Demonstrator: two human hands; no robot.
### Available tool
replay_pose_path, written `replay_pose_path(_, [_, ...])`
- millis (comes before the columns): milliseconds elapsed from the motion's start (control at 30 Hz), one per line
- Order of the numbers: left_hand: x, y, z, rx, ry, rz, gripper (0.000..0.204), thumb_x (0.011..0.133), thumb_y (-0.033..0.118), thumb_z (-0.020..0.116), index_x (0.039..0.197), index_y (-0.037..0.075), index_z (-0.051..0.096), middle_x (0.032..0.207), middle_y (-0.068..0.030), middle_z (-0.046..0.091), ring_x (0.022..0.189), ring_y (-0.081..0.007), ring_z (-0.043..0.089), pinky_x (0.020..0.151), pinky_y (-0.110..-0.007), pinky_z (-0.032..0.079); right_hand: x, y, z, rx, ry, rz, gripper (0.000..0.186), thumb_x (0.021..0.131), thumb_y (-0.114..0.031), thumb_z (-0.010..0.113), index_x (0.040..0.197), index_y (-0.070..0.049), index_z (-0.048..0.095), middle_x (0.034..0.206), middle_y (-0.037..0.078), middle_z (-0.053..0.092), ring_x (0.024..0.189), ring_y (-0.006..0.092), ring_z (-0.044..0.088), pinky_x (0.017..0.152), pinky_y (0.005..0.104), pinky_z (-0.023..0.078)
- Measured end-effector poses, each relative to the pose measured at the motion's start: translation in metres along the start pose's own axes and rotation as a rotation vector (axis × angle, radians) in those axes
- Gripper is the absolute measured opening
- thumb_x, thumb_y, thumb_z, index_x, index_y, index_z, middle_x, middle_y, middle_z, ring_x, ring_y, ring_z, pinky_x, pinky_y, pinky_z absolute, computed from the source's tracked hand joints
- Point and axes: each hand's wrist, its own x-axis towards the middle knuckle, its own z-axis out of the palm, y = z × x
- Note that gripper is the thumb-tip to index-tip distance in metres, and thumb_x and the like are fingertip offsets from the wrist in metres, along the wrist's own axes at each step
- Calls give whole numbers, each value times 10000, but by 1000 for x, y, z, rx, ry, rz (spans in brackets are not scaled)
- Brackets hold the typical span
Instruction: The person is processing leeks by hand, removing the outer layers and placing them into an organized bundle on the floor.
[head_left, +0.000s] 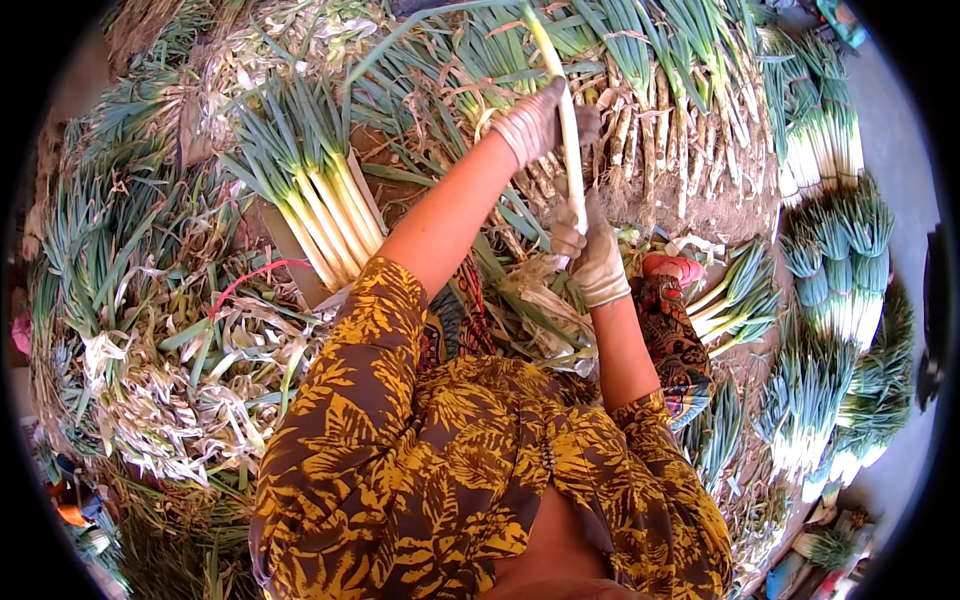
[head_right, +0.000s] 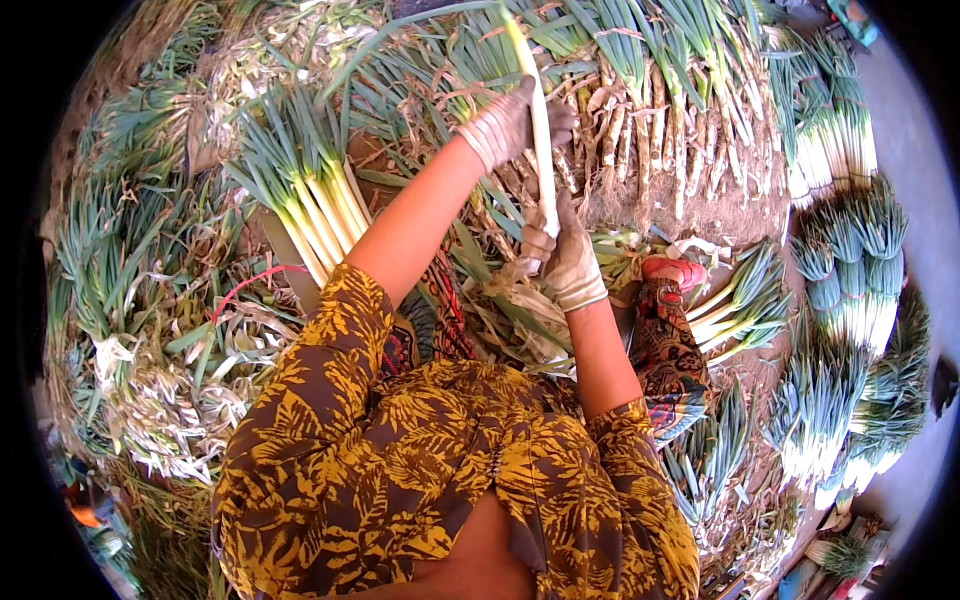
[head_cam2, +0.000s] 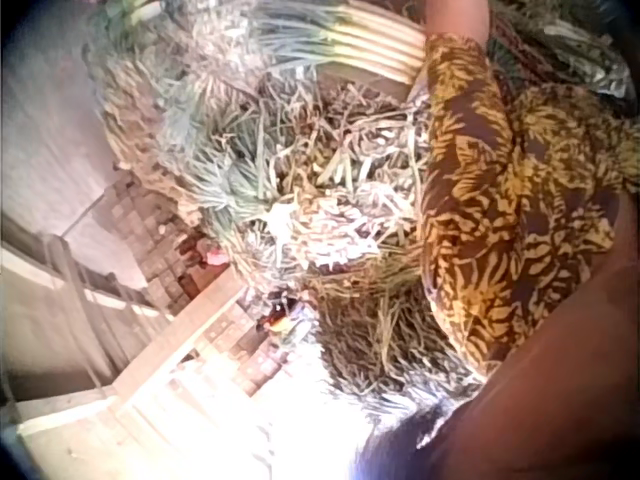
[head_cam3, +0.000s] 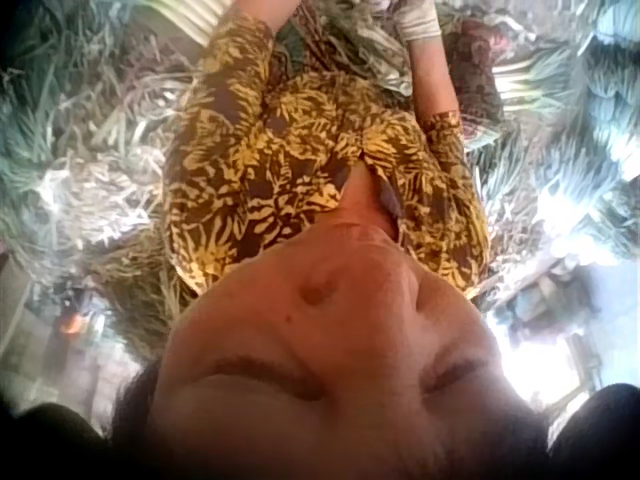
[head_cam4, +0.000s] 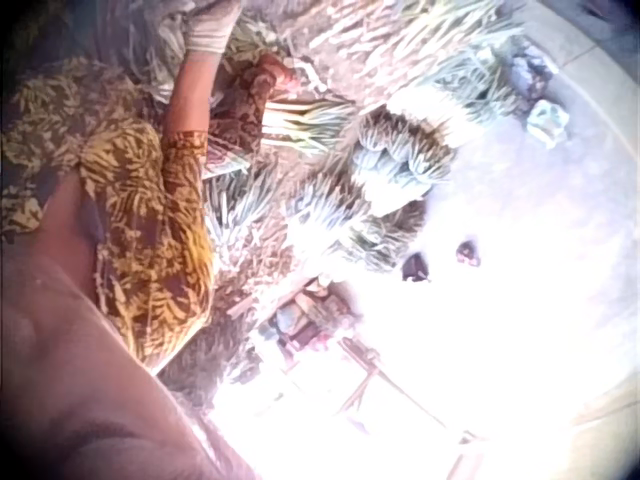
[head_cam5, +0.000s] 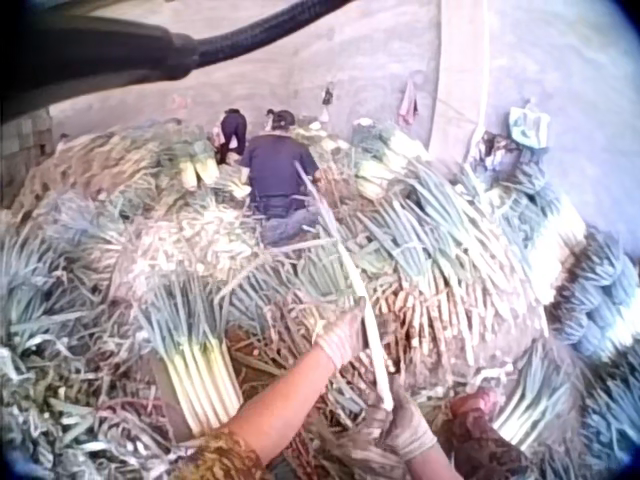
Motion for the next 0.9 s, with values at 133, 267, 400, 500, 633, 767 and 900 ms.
replay_pose_path(133, [35, -5, -43, -51, 89, -13, 266, 1004, 303, 480, 1056, 43, 505, 793, -103, 548, 568, -206, 506, 492, -341, 492, 2, 17, 36, -260, 187, -61, 446, 997, -505, 408, 902, -85, 526, 657, -4, 452, 459, 75, 306, 394, 242, 223])
replay_pose_path(267, [44, -2, -40, -64, 210, 60, 278, 1007, 303, 469, 1001, 25, 474, 723, -98, 522, 458, -154, 427, 374, -282, 396, -16, 30, 42, -525, 280, -198, 328, 988, -397, 500, 920, -78, 534, 591, -49, 402, 418, 59, 273, 379, 233, 194])
replay_pose_path(400, [44, 44, -53, -66, 400, 178, 321, 986, 339, 510, 1031, 22, 526, 719, -94, 528, 433, -149, 435, 366, -268, 399, -70, 66, 37, -568, 422, -83, 258, 979, -316, 524, 997, -64, 572, 573, -82, 331, 420, 47, 262, 390, 223, 194])
replay_pose_path(500, [54, 84, -92, -151, 225, 291, 406, 972, 419, 514, 1011, 16, 538, 719, -84, 509, 478, -163, 449, 416, -319, 401, -110, 93, -25, -564, 601, 42, 283, 976, -300, 532, 1066, -45, 615, 570, -94, 298, 424, 48, 274, 393, 227, 196])
replay_pose_path(633, [-14, 131, -69, 44, 52, 497, 318, 975, 327, 535, 991, 14, 484, 774, -127, 524, 516, -152, 457, 415, -285, 403, -144, 88, -121, -732, 661, 140, 311, 971, -323, 535, 1063, -38, 621, 551, -80, 314, 410, 56, 285, 381, 240, 213])
replay_pose_path(767, [-89, 201, -82, 453, 318, 757, 258, 941, 223, 594, 1049, 1, 519, 749, -99, 581, 548, -170, 554, 481, -290, 494, -143, 100, -174, -989, 683, 71, 295, 960, -301, 573, 1010, -18, 641, 559, -63, 400, 431, 53, 338, 399, 239, 245])
replay_pose_path(900, [-147, 282, -176, 517, 405, 810, 187, 909, 184, 608, 1055, 89, 541, 669, -19, 550, 489, -123, 499, 400, -265, 412, -140, 113, -177, -1272, 589, 122, 319, 964, -288, 573, 1053, 11, 637, 581, -44, 425, 485, 66, 356, 446, 254, 272])
